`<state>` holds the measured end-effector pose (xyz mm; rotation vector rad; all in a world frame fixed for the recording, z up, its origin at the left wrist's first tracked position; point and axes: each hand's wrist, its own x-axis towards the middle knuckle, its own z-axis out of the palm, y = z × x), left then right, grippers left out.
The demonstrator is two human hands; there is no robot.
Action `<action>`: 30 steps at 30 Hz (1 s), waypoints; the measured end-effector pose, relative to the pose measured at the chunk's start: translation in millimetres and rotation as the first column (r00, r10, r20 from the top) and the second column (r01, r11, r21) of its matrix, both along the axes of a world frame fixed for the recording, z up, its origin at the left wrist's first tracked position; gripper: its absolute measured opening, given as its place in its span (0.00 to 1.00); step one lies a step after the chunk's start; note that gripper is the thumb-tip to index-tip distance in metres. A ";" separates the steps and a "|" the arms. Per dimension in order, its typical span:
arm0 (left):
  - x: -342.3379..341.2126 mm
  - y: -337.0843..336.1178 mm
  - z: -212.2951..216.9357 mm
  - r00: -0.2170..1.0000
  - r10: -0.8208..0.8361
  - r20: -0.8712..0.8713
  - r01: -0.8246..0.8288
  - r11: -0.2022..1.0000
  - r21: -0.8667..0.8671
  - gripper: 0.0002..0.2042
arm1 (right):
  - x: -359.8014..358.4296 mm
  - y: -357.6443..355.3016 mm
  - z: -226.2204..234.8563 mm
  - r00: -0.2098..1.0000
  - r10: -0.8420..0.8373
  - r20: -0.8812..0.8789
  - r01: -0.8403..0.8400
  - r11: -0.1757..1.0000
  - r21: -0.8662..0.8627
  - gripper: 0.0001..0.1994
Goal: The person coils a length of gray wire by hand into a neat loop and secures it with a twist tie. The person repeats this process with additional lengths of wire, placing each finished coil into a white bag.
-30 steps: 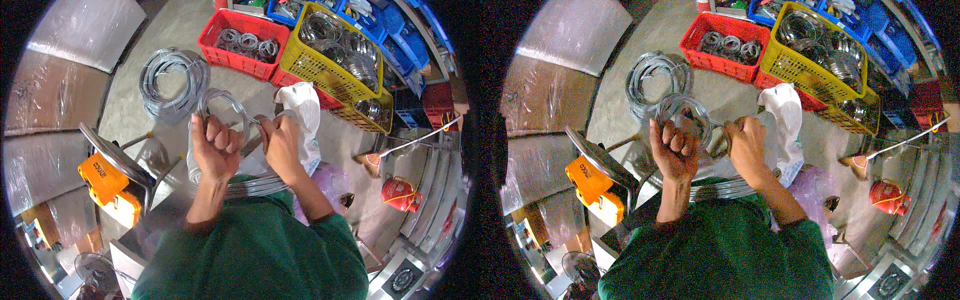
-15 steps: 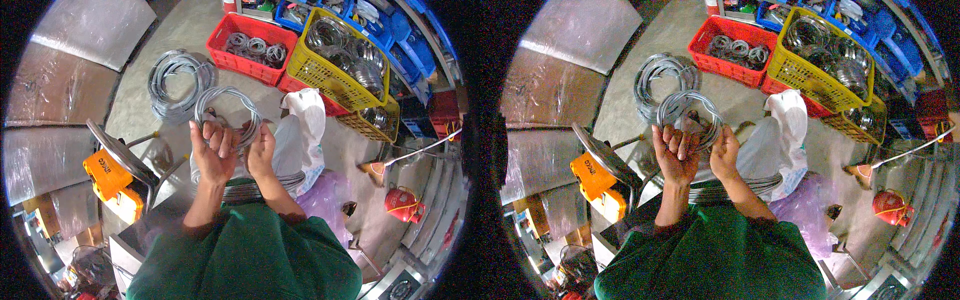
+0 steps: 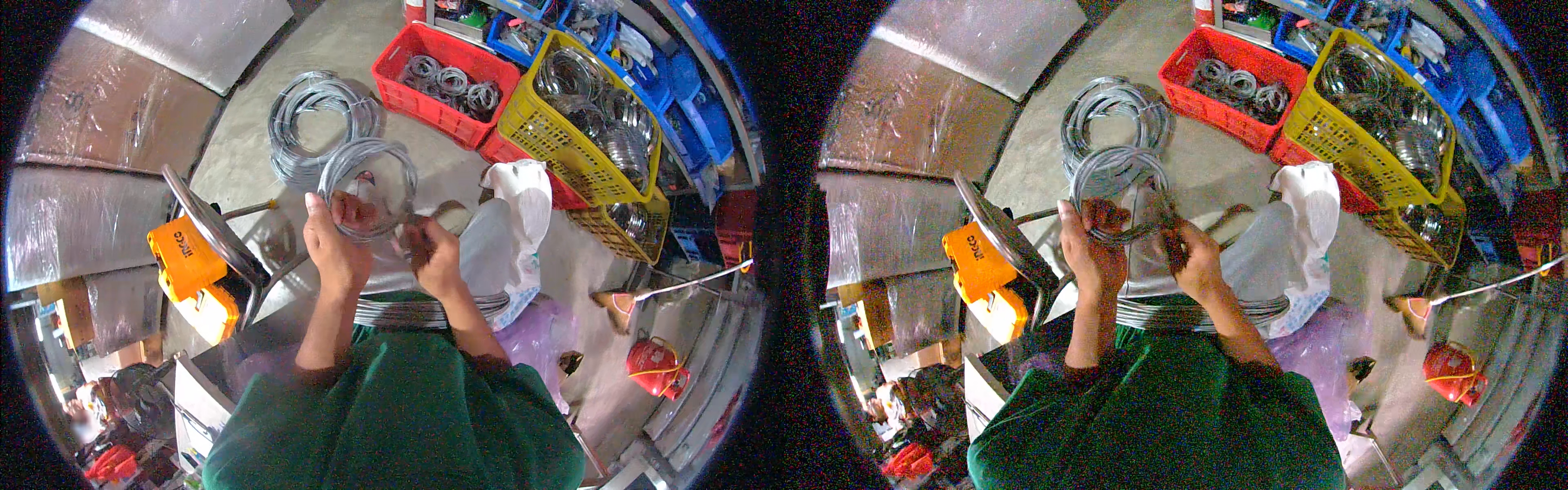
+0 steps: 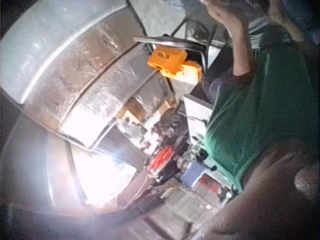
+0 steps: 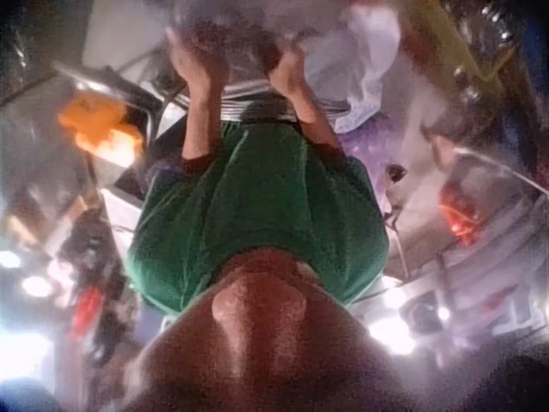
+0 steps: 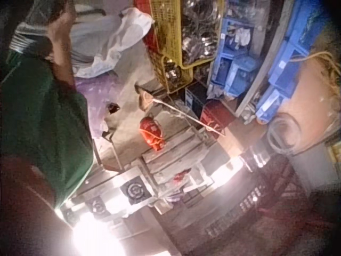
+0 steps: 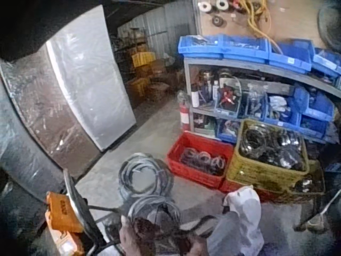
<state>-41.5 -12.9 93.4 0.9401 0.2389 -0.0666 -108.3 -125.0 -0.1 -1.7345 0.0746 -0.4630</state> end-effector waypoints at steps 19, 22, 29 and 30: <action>12.7 -10.8 -6.6 0.989 -0.101 -0.106 0.082 0.983 -0.165 0.23 | 17.8 -16.2 8.8 0.775 0.600 -0.197 -0.340 0.659 0.670 0.07; 13.4 -17.7 -10.4 0.995 -0.030 -0.096 0.010 0.980 -0.199 0.24 | 17.1 10.5 -10.6 0.934 0.330 -0.138 -0.147 0.705 0.694 0.08; 0.7 -5.3 -31.3 0.940 0.139 0.311 -0.290 0.806 0.516 0.28 | 19.6 41.5 -31.7 0.991 0.124 -0.051 -0.057 0.732 0.679 0.12; 1.6 0.9 -33.4 0.911 0.101 0.399 -0.346 0.715 0.608 0.28 | 19.3 41.9 -30.1 0.986 0.158 -0.044 -0.076 0.677 0.732 0.14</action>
